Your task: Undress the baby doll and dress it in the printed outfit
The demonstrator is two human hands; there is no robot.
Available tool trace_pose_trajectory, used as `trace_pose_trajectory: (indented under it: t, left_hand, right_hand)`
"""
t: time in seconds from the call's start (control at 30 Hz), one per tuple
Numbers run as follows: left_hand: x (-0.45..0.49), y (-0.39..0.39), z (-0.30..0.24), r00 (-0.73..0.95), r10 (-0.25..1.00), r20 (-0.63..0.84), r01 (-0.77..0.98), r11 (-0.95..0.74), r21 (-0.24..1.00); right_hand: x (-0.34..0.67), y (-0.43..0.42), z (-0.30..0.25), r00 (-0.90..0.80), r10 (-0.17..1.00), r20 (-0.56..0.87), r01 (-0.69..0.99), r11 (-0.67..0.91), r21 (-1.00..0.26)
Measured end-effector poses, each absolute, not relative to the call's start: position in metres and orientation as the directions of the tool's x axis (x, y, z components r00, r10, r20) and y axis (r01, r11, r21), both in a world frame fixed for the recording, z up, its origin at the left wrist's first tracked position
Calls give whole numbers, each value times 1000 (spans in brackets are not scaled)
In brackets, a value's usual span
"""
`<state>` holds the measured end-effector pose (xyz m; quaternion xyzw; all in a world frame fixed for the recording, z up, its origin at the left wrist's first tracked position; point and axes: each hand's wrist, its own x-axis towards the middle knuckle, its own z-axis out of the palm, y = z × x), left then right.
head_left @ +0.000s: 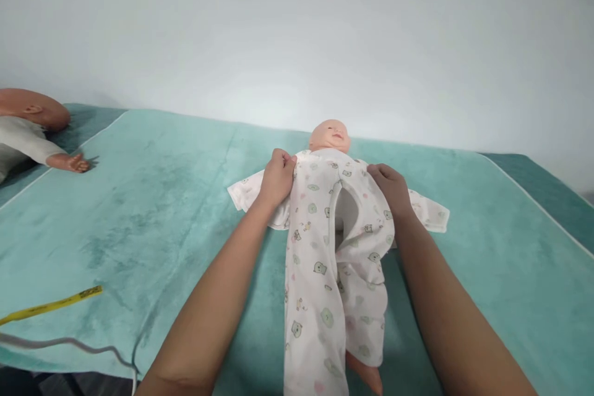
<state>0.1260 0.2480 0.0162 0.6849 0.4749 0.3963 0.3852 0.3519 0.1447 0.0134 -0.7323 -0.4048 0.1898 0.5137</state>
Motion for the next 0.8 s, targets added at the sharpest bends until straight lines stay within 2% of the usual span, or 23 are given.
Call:
trace_pose_trajectory:
  t: [0.2,0.3,0.43,0.53,0.67,0.73,0.8]
  left_hand:
    - [134,227,-1,190,931,311,418,-364,833]
    - [127,224,-2,237,897,373,444,-442,780]
    - [110,220,3,374,913,165,395,-318,862]
    - [98,213,7,475,879,34,358,-228,905]
    - [90,207,7,617,776,-127,215,-12,976]
    - [91,207,6,626,766,-146,147,68,987]
    - [93,208,6,596,792,-132,128,69,989]
  right_hand:
    - [336,139,2,639,701,316,466,-26,-885]
    - [337,130,2,601,732,321,528,-62,-847]
    - [347,118,7,536,825,179,570,-197,-798]
    - [354,110,13,441,897,33,558,-245,-793]
    - [362,105,14,285,950,-126,397,-236,-887]
    - [365,104,13,247,956,-158,303,-231,-925]
    - [365,104,12,246,952,-182,239,-241,-941]
